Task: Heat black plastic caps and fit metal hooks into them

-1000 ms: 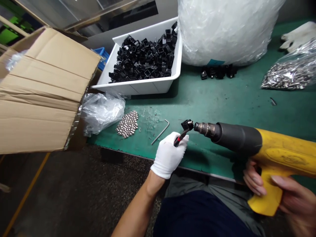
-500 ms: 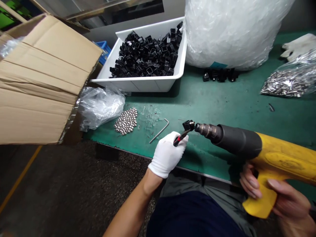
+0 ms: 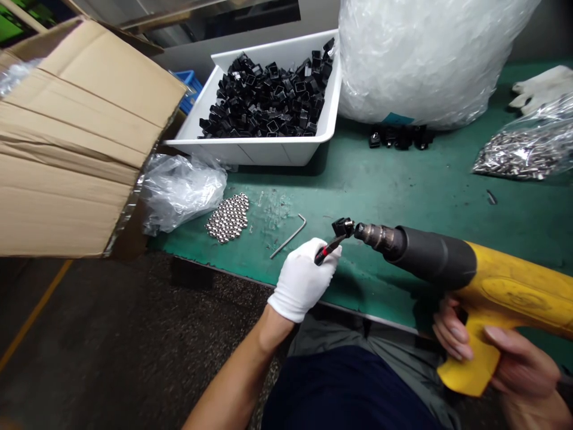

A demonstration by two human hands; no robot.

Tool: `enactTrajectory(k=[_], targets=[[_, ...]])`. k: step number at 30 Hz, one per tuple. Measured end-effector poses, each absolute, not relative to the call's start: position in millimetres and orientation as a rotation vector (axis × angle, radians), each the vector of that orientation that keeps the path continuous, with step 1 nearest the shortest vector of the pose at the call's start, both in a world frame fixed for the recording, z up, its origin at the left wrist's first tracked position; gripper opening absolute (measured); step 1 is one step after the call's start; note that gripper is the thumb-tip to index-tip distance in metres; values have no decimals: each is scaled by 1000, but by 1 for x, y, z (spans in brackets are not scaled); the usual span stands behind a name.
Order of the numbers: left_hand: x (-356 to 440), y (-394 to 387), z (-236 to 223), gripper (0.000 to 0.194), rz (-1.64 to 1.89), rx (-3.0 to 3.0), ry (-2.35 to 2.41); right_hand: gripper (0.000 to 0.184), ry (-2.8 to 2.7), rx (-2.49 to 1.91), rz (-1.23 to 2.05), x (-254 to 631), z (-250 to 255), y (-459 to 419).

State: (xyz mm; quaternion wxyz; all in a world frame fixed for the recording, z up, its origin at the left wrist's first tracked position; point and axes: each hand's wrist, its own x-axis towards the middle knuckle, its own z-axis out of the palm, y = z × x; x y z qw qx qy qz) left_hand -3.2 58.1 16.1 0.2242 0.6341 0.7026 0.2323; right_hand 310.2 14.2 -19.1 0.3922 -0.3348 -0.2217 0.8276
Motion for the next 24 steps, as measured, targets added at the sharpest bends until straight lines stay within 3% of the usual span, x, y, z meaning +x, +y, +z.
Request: enactTrajectory(k=[24], targets=[[-3, 58, 15, 33, 607, 1769, 1944, 30, -639, -758, 2119, 313, -23, 19]])
